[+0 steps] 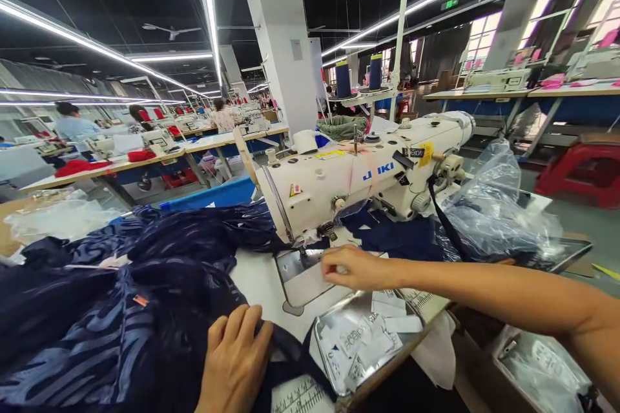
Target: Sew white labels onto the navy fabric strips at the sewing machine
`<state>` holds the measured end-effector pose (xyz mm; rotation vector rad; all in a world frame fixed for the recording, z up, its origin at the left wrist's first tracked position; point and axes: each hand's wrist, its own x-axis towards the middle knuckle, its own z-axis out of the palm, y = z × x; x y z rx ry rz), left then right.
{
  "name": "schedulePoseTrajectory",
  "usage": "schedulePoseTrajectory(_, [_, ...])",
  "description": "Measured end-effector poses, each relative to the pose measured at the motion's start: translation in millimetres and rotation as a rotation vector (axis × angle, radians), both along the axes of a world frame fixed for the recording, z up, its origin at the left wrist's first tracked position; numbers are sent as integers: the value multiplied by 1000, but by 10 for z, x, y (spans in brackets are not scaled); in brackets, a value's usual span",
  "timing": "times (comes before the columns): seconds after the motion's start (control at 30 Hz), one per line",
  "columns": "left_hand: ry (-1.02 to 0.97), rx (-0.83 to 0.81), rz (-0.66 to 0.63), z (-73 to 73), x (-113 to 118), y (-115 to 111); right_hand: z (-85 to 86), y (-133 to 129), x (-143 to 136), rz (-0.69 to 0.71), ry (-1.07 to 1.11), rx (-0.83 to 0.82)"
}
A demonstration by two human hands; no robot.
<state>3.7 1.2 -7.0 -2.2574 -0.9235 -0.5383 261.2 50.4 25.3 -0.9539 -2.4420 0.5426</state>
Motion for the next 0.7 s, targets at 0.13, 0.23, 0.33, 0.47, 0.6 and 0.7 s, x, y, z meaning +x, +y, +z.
schedulePoseTrajectory(0.13, [-74,-218,-37,25,232,-229,7,-194,337,93,-161,-13])
schedulePoseTrajectory(0.23, [-109,-380,-118,165,358,-286,-66,-345,425,198,-291,45])
schedulePoseTrajectory(0.33, [-230,-571,-86,366,471,-254,-185,-418,427,264,-379,184])
schedulePoseTrajectory(0.47, [-557,-781,38,469,672,-75,-280,-413,382,309,-349,338])
schedulePoseTrajectory(0.6, [-945,-1071,137,265,830,229,-236,-394,437,205,-302,424])
schedulePoseTrajectory(0.7, [-1124,-1198,154,81,866,425,-206,-395,564,87,-267,384])
